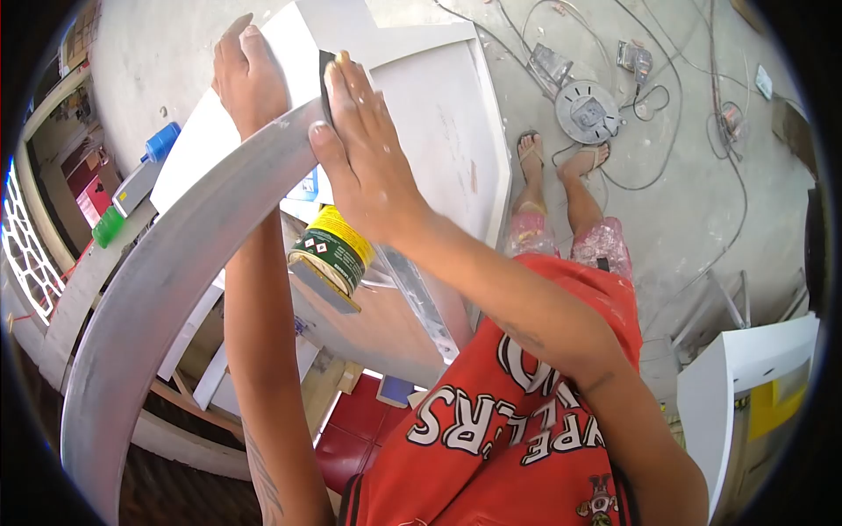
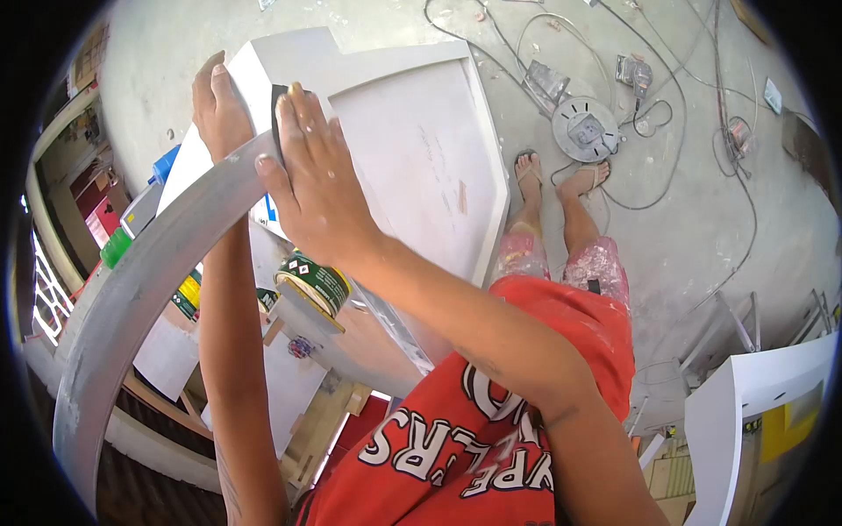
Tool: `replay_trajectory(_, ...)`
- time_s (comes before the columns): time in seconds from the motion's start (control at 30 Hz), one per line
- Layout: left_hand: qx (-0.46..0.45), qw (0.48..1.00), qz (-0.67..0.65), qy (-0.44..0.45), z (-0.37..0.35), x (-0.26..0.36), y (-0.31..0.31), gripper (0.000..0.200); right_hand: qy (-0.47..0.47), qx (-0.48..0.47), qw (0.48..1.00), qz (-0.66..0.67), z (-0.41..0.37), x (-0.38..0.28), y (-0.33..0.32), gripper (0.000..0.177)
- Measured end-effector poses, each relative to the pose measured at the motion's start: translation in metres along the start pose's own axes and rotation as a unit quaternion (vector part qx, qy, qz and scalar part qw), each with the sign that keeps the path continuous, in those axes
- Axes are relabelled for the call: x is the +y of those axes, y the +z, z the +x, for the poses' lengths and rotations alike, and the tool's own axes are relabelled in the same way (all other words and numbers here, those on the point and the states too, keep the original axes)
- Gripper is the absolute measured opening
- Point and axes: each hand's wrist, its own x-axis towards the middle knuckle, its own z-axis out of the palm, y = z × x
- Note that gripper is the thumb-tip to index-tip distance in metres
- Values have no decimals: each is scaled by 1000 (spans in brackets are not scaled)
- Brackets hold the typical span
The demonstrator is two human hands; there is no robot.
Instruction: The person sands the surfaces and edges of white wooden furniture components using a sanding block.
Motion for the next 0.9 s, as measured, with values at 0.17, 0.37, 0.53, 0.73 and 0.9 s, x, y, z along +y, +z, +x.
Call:
replay_trajectory(0.17, -14, 999, 16, 25, 3, -6, 0, 46, 15, -21, 1000, -10, -42, -14, -2, 66)
replay_trajectory(0.37, 2, 999, 35, 23, 2, -2, 2, 49, 1, -6, 1000, -5, -22, -11, -6, 64)
replay_trajectory(0.53, -9, 1000, 22, 11, -1, 1, -1, 48, 11, -2, 999, 42, 2, -4, -6, 63)
replay_trajectory(0.73, -12, 1000, 25, 6, 3, -1, 0, 46, -3, -19, 1000, 20, -32, -10, -12, 60)
replay_trajectory(0.9, -17, 1000, 7, 2, 2, 0, 0, 46, -36, 30, 999, 13, 7, 11, -1, 62)
